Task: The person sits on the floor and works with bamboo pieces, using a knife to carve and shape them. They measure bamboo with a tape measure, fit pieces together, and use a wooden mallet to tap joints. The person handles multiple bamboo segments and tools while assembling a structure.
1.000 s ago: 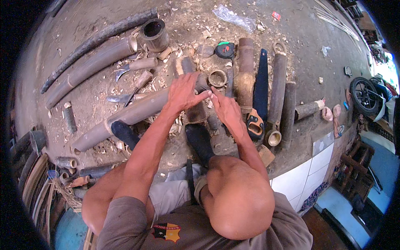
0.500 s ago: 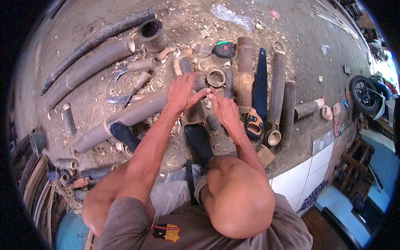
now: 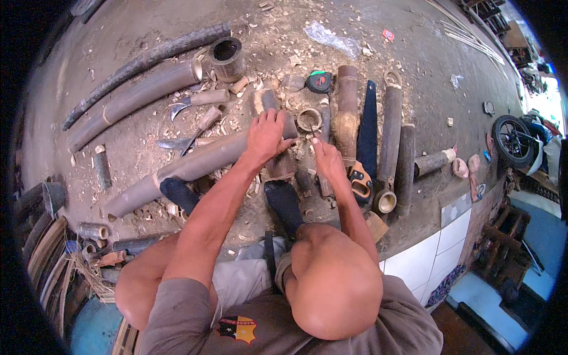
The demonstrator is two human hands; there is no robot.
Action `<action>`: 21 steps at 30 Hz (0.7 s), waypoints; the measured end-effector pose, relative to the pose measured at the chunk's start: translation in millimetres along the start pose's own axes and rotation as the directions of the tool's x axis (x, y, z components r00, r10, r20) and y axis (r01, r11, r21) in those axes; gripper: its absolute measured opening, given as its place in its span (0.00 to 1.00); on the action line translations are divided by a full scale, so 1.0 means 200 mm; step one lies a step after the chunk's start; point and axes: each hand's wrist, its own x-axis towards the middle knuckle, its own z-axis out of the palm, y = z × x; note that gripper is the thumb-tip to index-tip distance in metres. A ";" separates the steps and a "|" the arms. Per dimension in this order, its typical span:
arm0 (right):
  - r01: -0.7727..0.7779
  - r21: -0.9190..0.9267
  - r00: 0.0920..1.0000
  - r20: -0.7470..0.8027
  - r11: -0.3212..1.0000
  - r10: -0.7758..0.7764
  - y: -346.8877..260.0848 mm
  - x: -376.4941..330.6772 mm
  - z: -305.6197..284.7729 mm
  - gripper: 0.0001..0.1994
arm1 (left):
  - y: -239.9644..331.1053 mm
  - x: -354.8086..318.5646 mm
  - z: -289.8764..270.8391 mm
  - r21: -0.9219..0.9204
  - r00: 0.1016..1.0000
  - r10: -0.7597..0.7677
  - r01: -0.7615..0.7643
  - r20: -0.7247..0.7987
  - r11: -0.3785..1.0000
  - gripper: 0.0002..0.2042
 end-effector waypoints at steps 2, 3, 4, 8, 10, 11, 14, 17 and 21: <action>-0.013 -0.016 1.000 0.021 1.000 0.014 -0.02 -0.05 -0.01 0.25 | 0.02 -0.02 0.02 0.076 0.999 0.005 -0.001 -0.053 0.997 0.38; 0.037 0.003 0.999 -0.022 0.999 -0.037 -0.02 -0.07 0.00 0.25 | 0.03 -0.01 0.02 0.065 1.000 0.007 -0.005 -0.025 0.998 0.39; 0.089 0.020 0.994 -0.065 0.996 -0.088 -0.02 -0.09 0.02 0.25 | 0.01 0.00 0.01 0.055 1.000 0.008 -0.008 0.002 0.998 0.41; 0.148 -0.007 0.988 -0.039 0.989 -0.148 -0.09 -0.08 0.02 0.24 | -0.06 0.04 -0.08 -0.158 0.979 -0.045 0.077 0.198 0.984 0.45; 0.159 -0.070 0.987 -0.015 0.985 -0.161 -0.12 -0.06 0.02 0.24 | -0.03 0.04 -0.11 -0.158 0.975 -0.062 0.097 0.215 0.983 0.47; 0.165 -0.101 0.986 -0.002 0.981 -0.167 -0.13 -0.05 0.02 0.25 | -0.02 0.04 -0.11 -0.158 0.972 -0.070 0.107 0.224 0.982 0.47; 0.143 -0.211 0.990 0.045 0.967 -0.137 -0.20 -0.05 -0.02 0.24 | -0.04 0.05 -0.09 -0.165 0.968 -0.119 0.157 0.220 0.974 0.46; 0.171 -0.187 0.985 0.060 0.967 -0.163 -0.19 -0.03 -0.03 0.24 | -0.04 0.05 -0.05 -0.176 0.980 -0.133 0.159 0.150 0.971 0.48; 0.161 -0.240 0.986 0.076 0.957 -0.147 -0.21 -0.03 -0.05 0.24 | 0.00 0.05 -0.07 -0.129 0.972 -0.164 0.186 0.166 0.974 0.47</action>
